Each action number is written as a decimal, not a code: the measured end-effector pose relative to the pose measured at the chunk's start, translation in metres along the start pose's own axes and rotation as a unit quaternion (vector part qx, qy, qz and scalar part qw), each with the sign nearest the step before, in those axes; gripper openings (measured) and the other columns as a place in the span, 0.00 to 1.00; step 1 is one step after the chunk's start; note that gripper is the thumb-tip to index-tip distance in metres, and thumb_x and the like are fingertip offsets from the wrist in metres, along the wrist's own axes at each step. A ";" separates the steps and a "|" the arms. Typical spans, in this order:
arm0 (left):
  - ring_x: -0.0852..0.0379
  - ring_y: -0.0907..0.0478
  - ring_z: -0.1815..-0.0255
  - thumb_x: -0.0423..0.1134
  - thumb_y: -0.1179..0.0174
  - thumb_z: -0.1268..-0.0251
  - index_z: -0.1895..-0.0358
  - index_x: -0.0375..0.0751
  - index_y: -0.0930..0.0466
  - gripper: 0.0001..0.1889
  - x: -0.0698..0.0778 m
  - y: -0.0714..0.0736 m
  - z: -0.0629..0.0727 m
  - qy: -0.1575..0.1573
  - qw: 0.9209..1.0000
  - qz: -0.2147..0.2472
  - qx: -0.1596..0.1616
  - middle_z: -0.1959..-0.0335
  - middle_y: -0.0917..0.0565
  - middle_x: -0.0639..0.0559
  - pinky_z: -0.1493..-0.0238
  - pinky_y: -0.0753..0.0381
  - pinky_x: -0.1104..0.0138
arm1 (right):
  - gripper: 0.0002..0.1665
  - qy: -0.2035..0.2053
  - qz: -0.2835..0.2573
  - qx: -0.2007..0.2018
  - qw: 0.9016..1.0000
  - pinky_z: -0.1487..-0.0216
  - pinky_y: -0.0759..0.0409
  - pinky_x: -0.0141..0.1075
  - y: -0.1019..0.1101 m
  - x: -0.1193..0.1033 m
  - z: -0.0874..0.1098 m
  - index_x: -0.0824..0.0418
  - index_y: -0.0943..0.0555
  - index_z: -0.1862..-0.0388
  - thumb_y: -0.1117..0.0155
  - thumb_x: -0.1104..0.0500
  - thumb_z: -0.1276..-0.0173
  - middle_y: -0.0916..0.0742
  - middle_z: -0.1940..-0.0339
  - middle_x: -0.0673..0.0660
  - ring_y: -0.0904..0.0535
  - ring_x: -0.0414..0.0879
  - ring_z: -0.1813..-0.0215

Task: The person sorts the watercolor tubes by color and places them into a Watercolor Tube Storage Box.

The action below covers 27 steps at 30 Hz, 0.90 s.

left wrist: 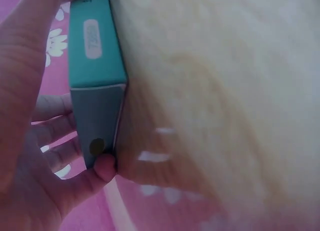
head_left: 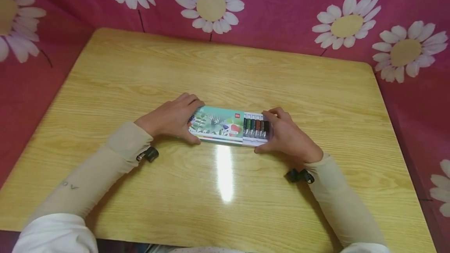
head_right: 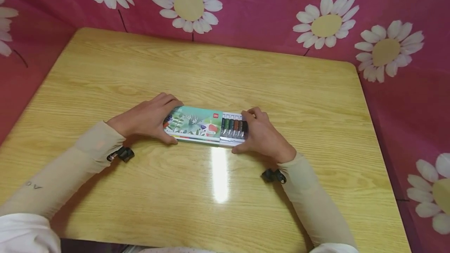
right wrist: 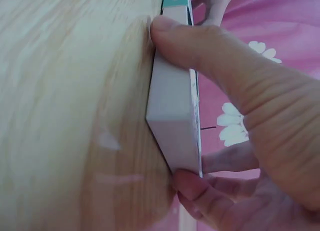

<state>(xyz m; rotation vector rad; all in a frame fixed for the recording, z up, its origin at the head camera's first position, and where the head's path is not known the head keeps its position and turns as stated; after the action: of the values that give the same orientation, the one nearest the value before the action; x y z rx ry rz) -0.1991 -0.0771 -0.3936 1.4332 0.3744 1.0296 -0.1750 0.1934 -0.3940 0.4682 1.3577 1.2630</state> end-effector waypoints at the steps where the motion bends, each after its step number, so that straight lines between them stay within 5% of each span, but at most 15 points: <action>1: 0.49 0.33 0.34 0.73 0.26 0.59 0.24 0.40 0.35 0.60 0.001 0.001 0.000 -0.001 1.000 -0.002 0.001 0.30 0.29 0.46 0.36 0.19 0.52 | 0.69 0.001 0.000 0.004 1.000 0.28 0.25 0.54 0.000 0.000 0.000 0.64 0.35 0.21 0.11 0.39 0.58 0.31 0.28 0.64 0.32 0.59 0.32; 27: 0.48 0.30 0.35 0.72 0.27 0.59 0.25 0.35 0.32 0.60 0.029 -0.003 -0.014 -0.034 0.999 -0.012 0.011 0.32 0.26 0.42 0.35 0.19 0.54 | 0.73 0.061 -0.035 0.015 0.997 0.28 0.26 0.49 -0.010 -0.035 -0.015 0.66 0.36 0.19 0.10 0.38 0.59 0.30 0.28 0.61 0.32 0.55 0.32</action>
<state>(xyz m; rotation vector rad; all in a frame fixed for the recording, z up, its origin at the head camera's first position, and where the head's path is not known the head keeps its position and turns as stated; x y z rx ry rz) -0.1928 -0.0462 -0.3880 1.4767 0.3538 0.9578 -0.1755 0.1540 -0.3905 0.3655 1.4842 1.2321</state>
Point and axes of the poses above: each hand's wrist, its own z-axis away from the middle knuckle, its own y-axis out of the back of the hand, x = y × z, the point moved 8 cm from there along -z, towards the middle knuckle
